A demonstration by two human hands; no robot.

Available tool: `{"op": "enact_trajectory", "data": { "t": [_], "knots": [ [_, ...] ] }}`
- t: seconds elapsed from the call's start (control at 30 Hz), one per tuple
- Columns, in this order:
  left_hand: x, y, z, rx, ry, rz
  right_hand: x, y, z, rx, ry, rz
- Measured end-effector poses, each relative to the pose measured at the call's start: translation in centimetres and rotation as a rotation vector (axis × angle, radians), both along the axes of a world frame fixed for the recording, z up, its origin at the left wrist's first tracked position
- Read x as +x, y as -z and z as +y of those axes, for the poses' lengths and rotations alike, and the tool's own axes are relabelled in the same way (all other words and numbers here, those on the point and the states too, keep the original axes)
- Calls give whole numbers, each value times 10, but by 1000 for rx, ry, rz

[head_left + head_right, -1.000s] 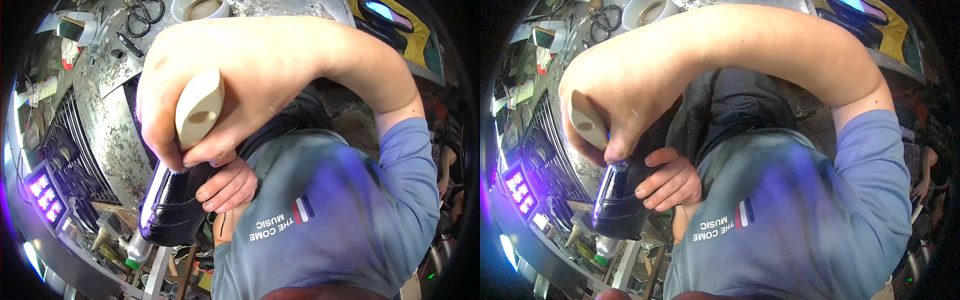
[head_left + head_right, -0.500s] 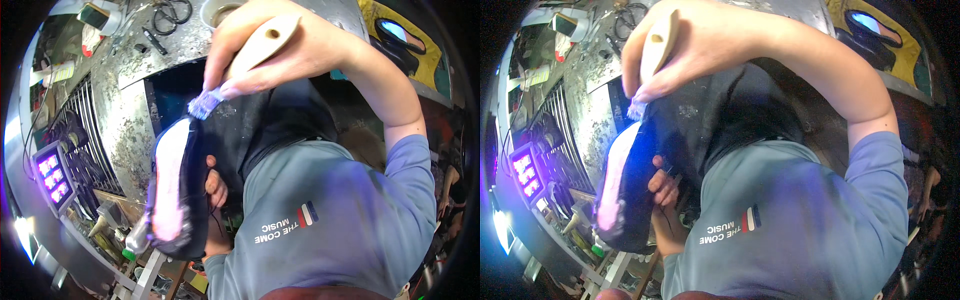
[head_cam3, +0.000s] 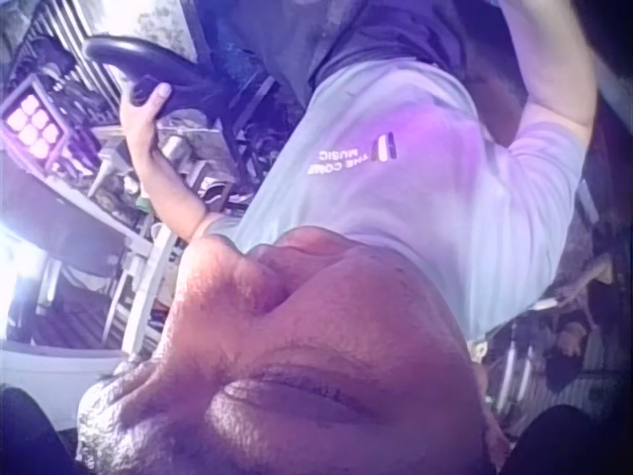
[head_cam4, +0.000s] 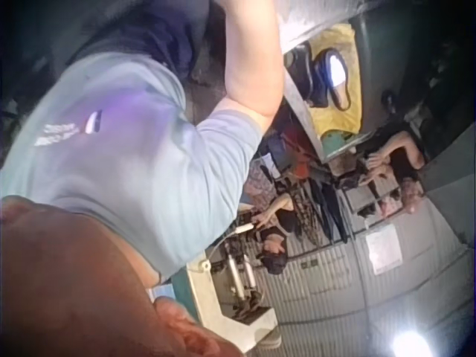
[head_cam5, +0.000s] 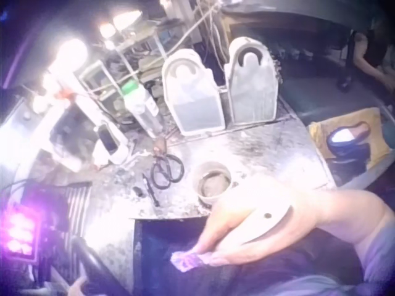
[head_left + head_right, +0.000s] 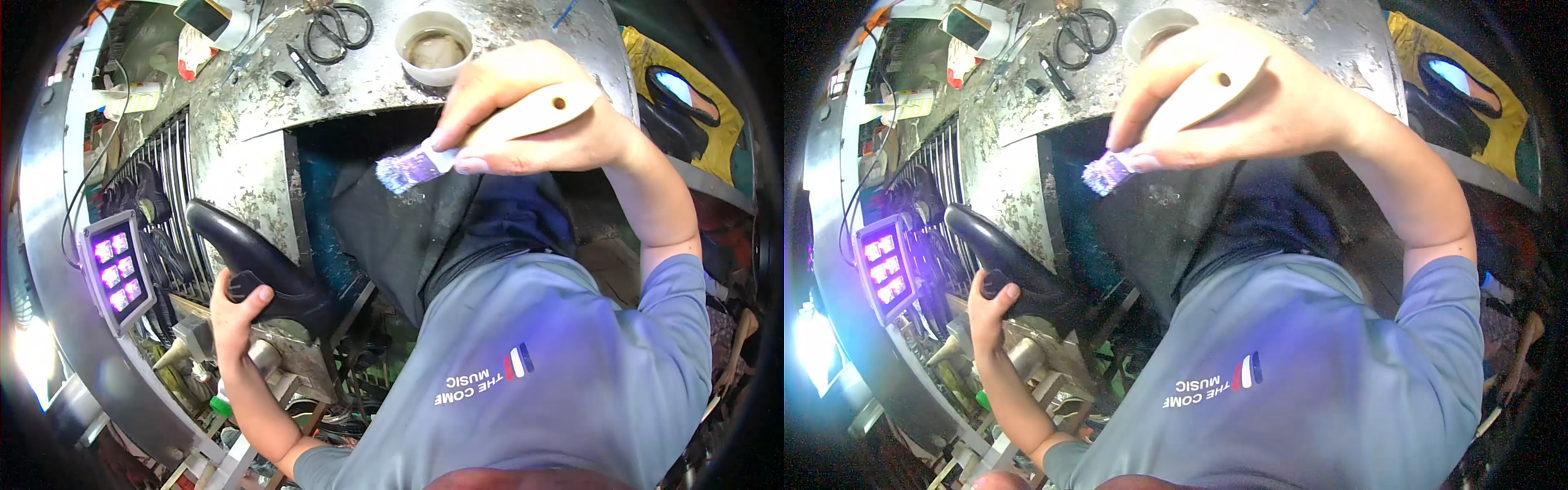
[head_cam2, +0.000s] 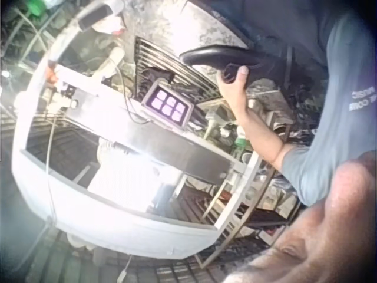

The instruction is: The person repeatedly dips a small brush into a container of white paint and applies it to the side and heel of a black high-heeled shoe. The person rotates the shoe to access different areas and continues the painting process throughout the clip.

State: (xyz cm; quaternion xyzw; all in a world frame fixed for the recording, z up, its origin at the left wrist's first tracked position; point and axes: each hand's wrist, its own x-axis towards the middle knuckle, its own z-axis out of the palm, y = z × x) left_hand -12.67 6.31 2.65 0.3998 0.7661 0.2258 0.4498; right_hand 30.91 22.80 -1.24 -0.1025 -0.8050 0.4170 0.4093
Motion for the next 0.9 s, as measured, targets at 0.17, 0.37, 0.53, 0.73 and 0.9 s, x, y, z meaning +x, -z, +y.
{"op": "enact_trajectory", "data": {
  "t": [0.17, 0.37, 0.53, 0.73, 0.9],
  "knots": [
    [-106, 9, 25, 175, -211, 378, 7, 5, 0, -126, 45, -73],
    [-195, 20, 106, 116, -346, 518, 6, 5, -4, -194, 131, -173],
    [-309, 63, 176, 152, -317, 789, 6, 3, 3, -272, 180, -204],
    [-337, 115, 257, 218, -265, 847, 2, 8, 8, -253, 279, -191],
    [-383, 163, 243, 321, -250, 1033, -4, 9, 8, -396, 323, -166]
  ]
}}
